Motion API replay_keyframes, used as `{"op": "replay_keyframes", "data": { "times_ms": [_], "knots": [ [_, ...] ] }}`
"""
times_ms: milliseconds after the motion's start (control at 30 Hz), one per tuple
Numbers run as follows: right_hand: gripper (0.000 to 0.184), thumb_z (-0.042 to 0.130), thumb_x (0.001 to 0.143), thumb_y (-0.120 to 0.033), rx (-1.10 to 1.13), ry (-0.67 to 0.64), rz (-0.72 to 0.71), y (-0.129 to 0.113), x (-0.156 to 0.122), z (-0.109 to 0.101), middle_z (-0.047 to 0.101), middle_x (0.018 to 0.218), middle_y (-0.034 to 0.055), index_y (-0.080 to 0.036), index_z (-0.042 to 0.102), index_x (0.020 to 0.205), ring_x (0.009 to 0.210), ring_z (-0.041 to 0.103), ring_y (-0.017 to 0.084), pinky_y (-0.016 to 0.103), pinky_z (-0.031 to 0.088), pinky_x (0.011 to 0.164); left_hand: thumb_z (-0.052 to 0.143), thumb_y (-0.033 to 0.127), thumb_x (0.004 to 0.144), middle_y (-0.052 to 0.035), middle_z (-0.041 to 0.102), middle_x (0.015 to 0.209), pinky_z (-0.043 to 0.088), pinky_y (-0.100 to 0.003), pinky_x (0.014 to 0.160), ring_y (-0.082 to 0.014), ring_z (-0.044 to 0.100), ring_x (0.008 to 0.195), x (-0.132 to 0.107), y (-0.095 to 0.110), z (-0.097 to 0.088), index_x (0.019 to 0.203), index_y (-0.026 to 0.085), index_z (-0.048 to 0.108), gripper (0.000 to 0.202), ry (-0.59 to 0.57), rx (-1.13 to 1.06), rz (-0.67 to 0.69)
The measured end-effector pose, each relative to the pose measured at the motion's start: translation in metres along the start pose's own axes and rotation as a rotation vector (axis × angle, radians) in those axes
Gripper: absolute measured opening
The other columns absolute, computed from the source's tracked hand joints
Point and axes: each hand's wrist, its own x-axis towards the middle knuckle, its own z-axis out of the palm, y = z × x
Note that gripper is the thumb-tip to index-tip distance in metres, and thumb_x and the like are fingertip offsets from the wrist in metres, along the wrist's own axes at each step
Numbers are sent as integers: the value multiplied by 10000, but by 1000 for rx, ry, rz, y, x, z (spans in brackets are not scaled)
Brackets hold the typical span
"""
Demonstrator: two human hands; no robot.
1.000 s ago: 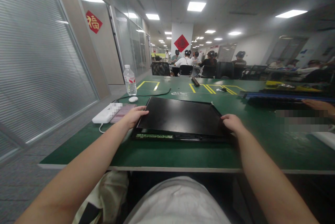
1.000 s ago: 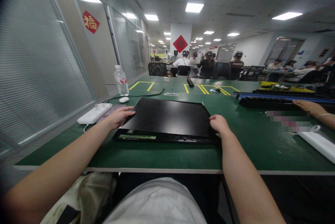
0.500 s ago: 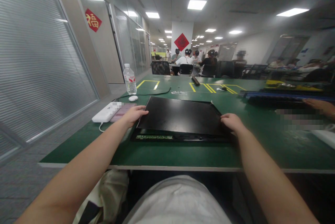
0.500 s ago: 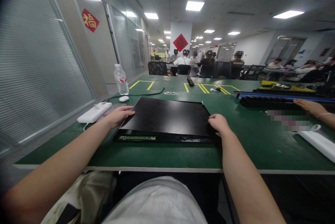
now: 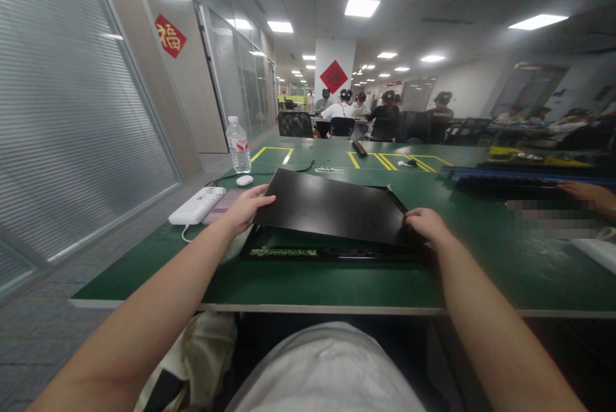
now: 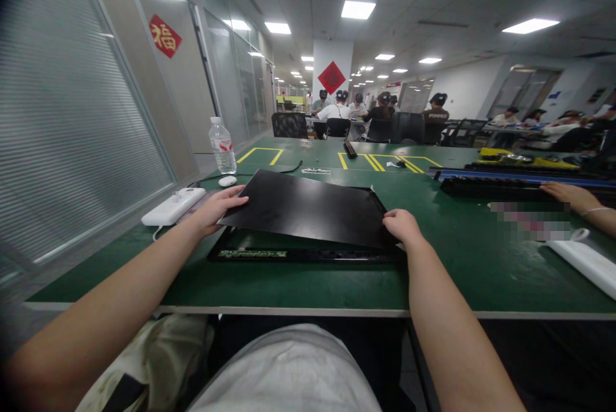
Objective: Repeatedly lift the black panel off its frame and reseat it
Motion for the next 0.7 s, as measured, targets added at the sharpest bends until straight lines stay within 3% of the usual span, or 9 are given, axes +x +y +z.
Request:
{"op": "replay_keyframes", "data": {
  "times_ms": [200, 333, 433, 567, 700],
  "knots": [
    [274, 640, 814, -170, 59, 26, 31, 1, 3, 0, 761, 1037, 133, -138, 779, 1048, 945, 716, 254, 299, 538, 814, 770, 86, 664, -117, 794, 1127, 619, -301, 762, -259, 770, 959, -1, 1, 2, 1270, 129, 659, 618, -31, -70, 80],
    [264, 671, 808, -221, 187, 112, 34, 4, 7, 2, 760, 1047, 134, -154, 768, 1044, 945, 708, 257, 323, 541, 817, 811, 122, 643, -113, 776, 1195, 611, -344, 873, -280, 749, 1042, -1, 0, 3, 1315, 149, 637, 695, -100, -103, 153],
    [169, 695, 796, -278, 340, 104, 70, 6, 8, 4, 760, 906, 118, -171, 774, 899, 893, 706, 268, 342, 545, 767, 831, 160, 639, -108, 764, 1230, 588, -388, 952, -302, 720, 1121, -2, -1, 4, 1311, 162, 646, 697, -126, -131, 222],
    [102, 756, 692, -266, 596, 112, 95, 7, 7, 5, 732, 751, 81, -185, 755, 752, 822, 697, 272, 367, 553, 739, 839, 159, 611, -96, 780, 1188, 576, -402, 963, -302, 723, 1105, -2, 0, 3, 1276, 164, 672, 685, -81, -152, 237],
    [215, 786, 594, -182, 903, 131, 28, -1, 4, -2, 747, 777, 41, -199, 767, 807, 840, 704, 262, 379, 565, 809, 830, 177, 576, -72, 801, 1100, 583, -362, 897, -281, 743, 1015, -1, 5, -4, 1232, 165, 706, 668, 15, -172, 263]
  ]
}}
